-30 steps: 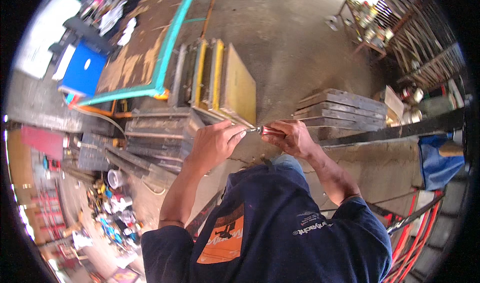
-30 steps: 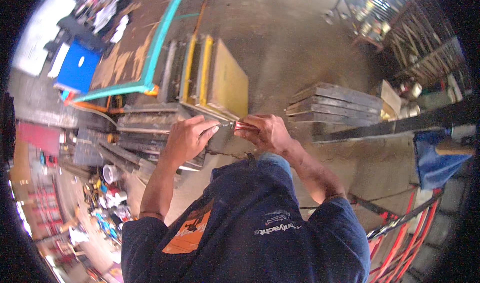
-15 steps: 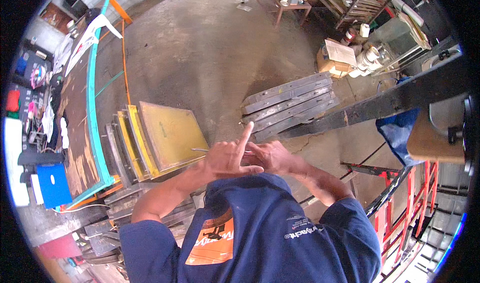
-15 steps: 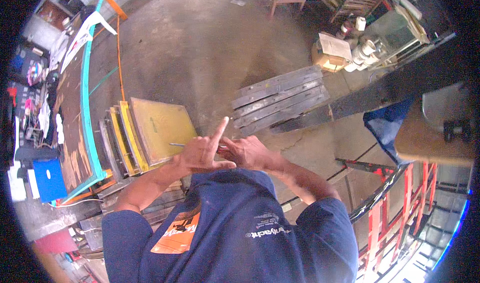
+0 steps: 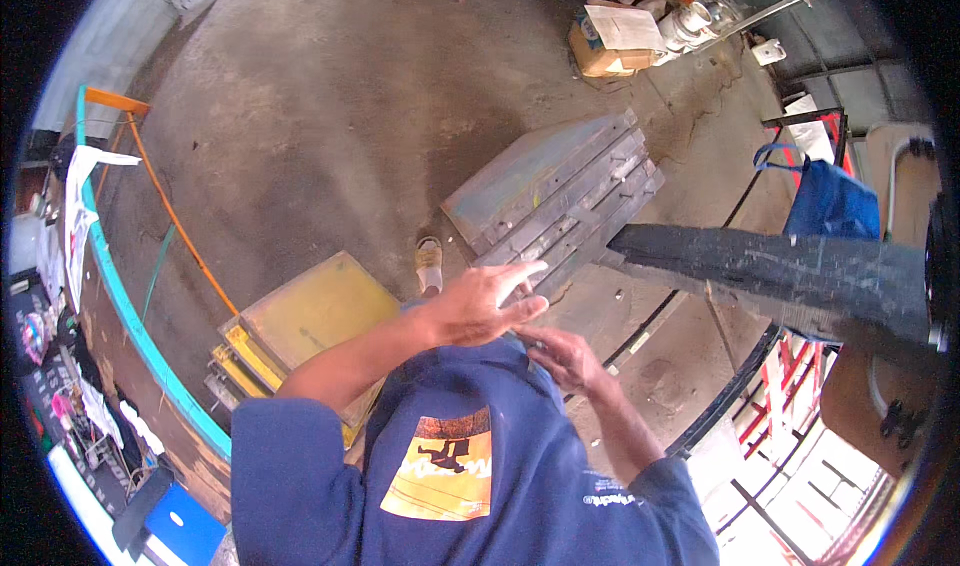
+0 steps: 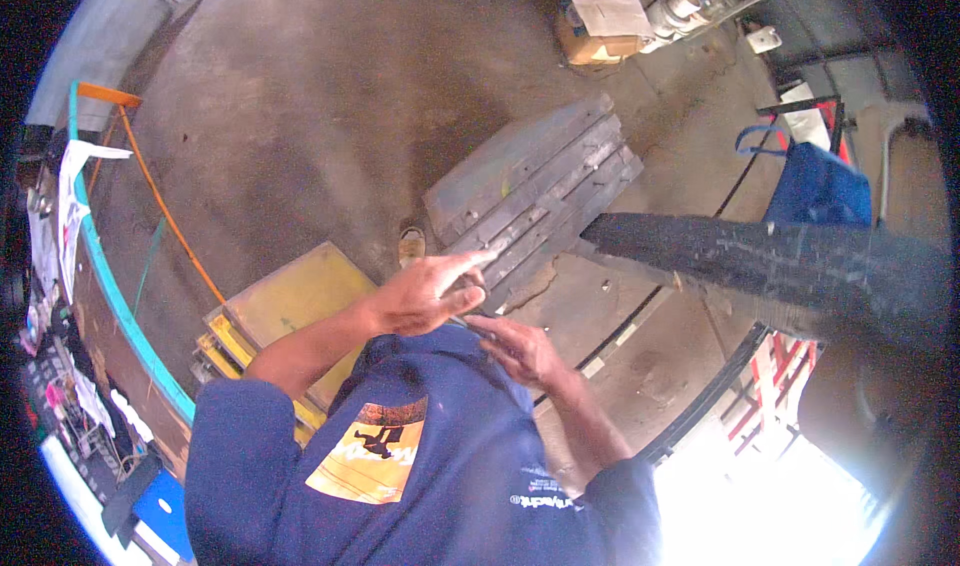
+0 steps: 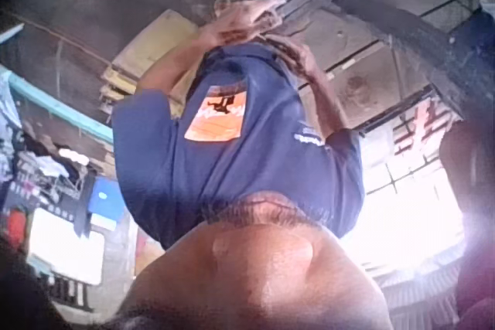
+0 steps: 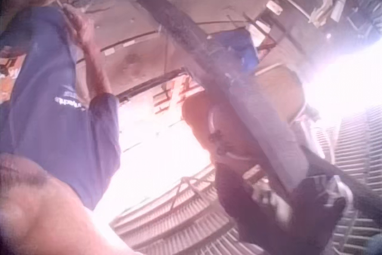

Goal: The person assembles screen printing frames by placing mesh screens into wooden frames and securing them with a screwdriver. They repeatedly pick up screens from a stack, position them on a workbench, and tighten the clamps to hold the mesh in place.

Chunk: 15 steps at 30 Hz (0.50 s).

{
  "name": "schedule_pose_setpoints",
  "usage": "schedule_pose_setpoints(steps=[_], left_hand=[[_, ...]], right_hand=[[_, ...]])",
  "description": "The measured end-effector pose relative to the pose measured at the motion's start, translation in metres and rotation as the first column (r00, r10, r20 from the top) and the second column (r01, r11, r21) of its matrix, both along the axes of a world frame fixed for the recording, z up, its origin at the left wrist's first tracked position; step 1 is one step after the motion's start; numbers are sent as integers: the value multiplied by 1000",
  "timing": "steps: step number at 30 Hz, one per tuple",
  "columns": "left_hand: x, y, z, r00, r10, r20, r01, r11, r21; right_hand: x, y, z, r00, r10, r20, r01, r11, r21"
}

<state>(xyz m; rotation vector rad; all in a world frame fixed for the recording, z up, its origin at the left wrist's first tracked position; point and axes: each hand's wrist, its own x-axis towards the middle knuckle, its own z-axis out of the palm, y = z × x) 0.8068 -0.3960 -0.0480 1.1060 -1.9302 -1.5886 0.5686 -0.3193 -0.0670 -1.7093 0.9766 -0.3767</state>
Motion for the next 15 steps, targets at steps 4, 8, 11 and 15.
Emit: schedule_pose_setpoints(steps=[4, 8, 11, 15], left_hand=[[-14, -51, -70, 866, 177, -468, 178, 766, 618], [-33, -144, -176, 928, 260, 266, -294, 951, 99], [-59, -154, -231, 837, 148, 527, -139, 989, -57], [-55, -169, -239, 800, -30, 600, 38, 999, -1]], right_hand=[[30, 3, 4, 945, -249, -212, 304, 908, 289], [41, 38, -20, 615, -771, -168, 752, 509, 419], [54, 47, -11, 268, -950, -158, 863, 164, 477], [53, 69, -23, 77, -988, -132, 931, 24, 365]])
